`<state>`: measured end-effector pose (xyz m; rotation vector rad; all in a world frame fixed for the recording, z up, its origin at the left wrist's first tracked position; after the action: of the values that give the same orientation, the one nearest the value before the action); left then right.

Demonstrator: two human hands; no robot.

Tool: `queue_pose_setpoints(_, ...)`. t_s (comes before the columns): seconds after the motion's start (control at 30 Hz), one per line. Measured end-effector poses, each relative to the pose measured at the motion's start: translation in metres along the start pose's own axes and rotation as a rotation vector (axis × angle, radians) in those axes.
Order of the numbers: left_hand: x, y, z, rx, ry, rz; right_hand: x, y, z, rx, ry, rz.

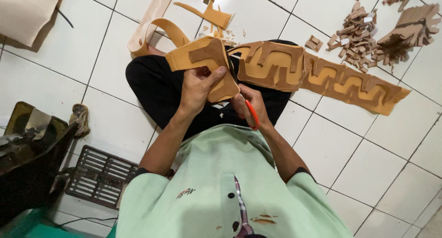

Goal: The person sits cross-legged on a tiled floor and uses red-handled scissors to cut a long strip of tan leather into repeating interlocking shapes. They hold the strip with the left hand, cut along the pattern with the right hand, and periodically rotate the strip to continue cutting. Cut pieces and offcuts accumulate on the floor.

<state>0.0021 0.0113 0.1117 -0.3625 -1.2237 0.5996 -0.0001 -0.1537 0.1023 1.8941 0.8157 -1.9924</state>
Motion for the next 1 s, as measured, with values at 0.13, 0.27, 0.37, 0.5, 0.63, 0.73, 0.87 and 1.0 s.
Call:
queue_pose_setpoints(0.13,-0.008,0.006,-0.008,-0.028,0.101,0.141,0.007,0.001,0.009,0.074,-0.131,-0.051)
queue_pose_setpoints(0.27,-0.008,0.018,-0.024,0.000,0.128,0.369,-0.002,0.000,0.007,0.004,-0.094,0.075)
queue_pose_setpoints(0.37,-0.016,0.016,-0.025,0.025,0.149,0.424,-0.009,-0.005,-0.001,-0.040,0.001,0.051)
queue_pose_setpoints(0.5,-0.031,0.007,-0.014,0.050,0.224,0.419,-0.004,-0.004,-0.005,0.045,-0.031,0.027)
queue_pose_setpoints(0.63,-0.010,0.004,-0.013,-0.028,0.227,0.302,-0.003,0.005,0.002,0.103,-0.145,-0.003)
queue_pose_setpoints(0.73,0.023,0.016,-0.014,0.005,0.190,-0.038,-0.012,0.007,0.002,-0.006,-0.163,-0.081)
queue_pose_setpoints(0.87,0.051,0.012,-0.006,-0.012,0.104,-0.467,-0.029,0.005,0.000,-0.137,-0.050,0.114)
queue_pose_setpoints(1.0,0.060,0.004,-0.004,-0.058,0.066,-0.552,-0.022,0.007,0.005,-0.105,-0.119,0.098)
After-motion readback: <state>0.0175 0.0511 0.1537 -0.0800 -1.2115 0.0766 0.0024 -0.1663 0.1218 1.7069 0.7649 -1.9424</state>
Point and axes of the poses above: each hand's wrist, its own z-axis away from the middle knuckle, its own y-axis out of the back of the hand, x = y × z, the point moved 7 cm from there along -z, towards the middle knuckle, and after that the axes turned 9 degrees about y, right-handed, at the moved point
